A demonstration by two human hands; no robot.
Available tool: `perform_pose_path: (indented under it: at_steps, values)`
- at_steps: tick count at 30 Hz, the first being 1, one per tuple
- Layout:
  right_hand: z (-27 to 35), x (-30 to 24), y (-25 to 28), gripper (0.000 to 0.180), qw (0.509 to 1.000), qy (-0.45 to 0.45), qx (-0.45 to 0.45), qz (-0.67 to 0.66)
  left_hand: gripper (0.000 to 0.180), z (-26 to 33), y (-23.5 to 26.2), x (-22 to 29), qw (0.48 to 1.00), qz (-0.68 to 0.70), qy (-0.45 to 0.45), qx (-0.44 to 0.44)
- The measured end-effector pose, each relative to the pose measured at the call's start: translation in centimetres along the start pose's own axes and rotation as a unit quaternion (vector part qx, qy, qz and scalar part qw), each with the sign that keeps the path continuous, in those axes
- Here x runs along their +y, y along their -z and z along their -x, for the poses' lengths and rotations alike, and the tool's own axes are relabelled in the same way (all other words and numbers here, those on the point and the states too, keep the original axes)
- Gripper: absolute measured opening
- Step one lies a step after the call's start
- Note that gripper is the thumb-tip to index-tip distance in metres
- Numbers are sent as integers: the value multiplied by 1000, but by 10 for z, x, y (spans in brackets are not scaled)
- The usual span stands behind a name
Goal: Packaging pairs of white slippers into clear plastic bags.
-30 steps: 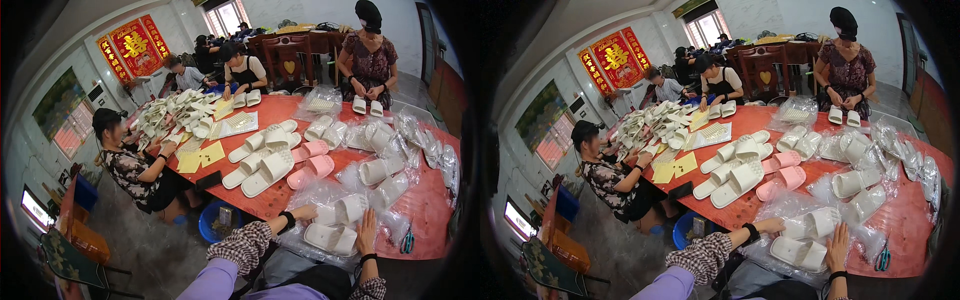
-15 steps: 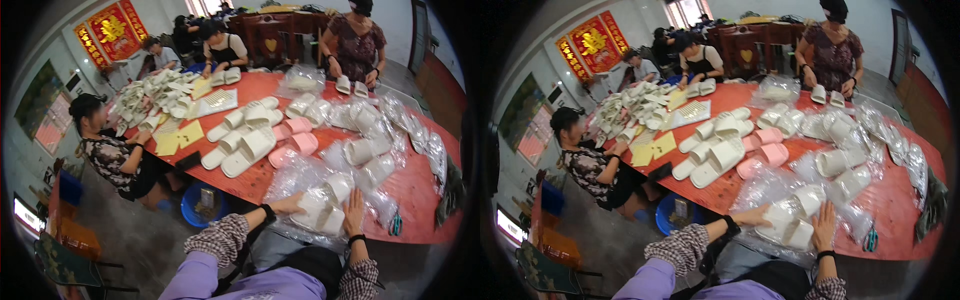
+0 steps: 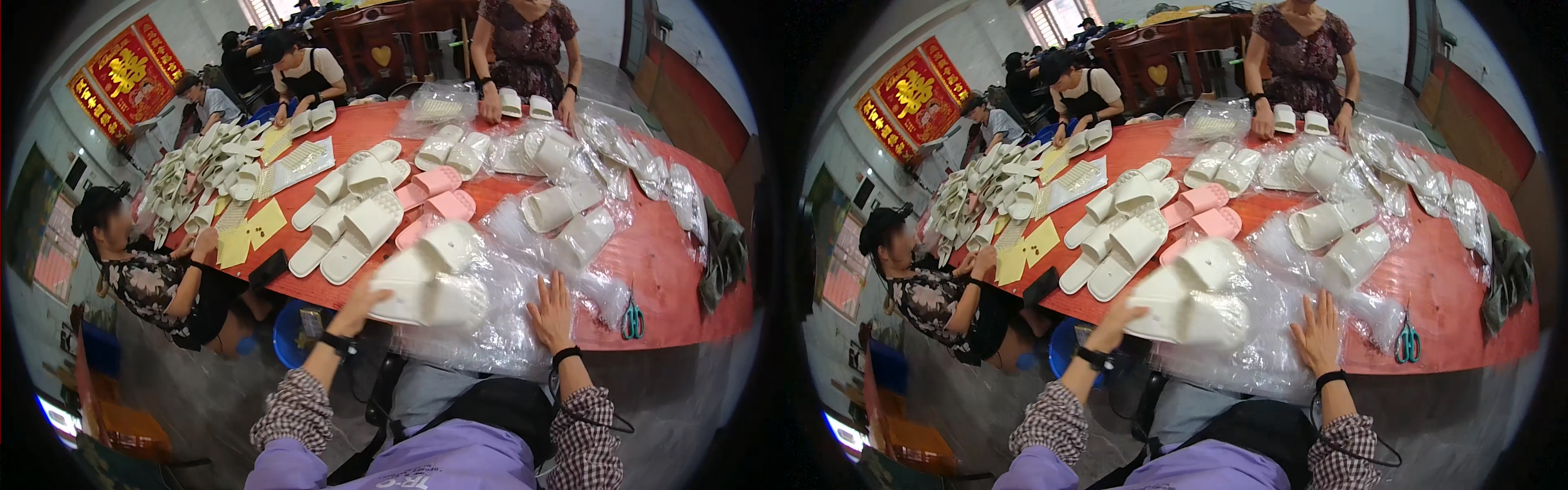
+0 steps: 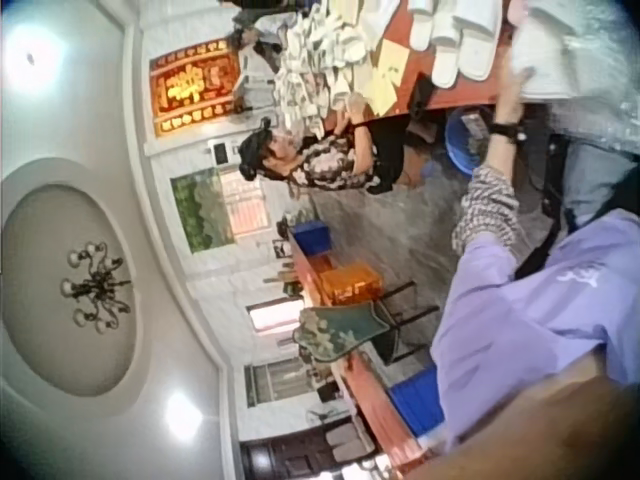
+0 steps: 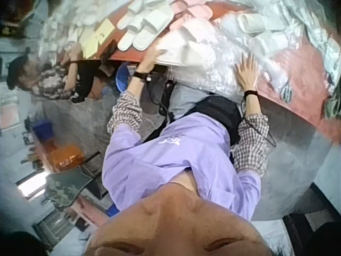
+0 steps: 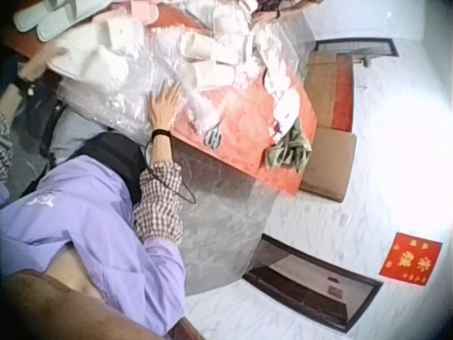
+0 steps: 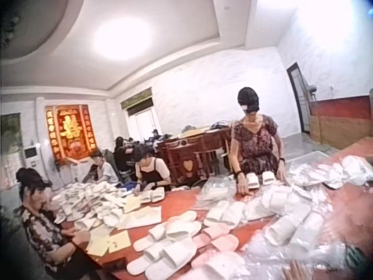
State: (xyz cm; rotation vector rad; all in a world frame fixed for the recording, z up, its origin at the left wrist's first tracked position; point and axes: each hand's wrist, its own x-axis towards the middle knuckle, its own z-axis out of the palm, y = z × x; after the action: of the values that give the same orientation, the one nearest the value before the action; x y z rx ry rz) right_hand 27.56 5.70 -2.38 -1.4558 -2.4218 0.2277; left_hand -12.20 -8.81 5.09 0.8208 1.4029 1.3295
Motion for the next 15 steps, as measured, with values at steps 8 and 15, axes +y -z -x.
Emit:
perform_pose_path:
  at_steps: [8,15]
  values:
    - [-4,-12,7,73,1000,12,-2,-5,61,-30,92,66,974,121,-112,154]
    - [-2,-8,6,75,1000,14,-5,7,57,-38,-82,95,925,-209,-317,-21]
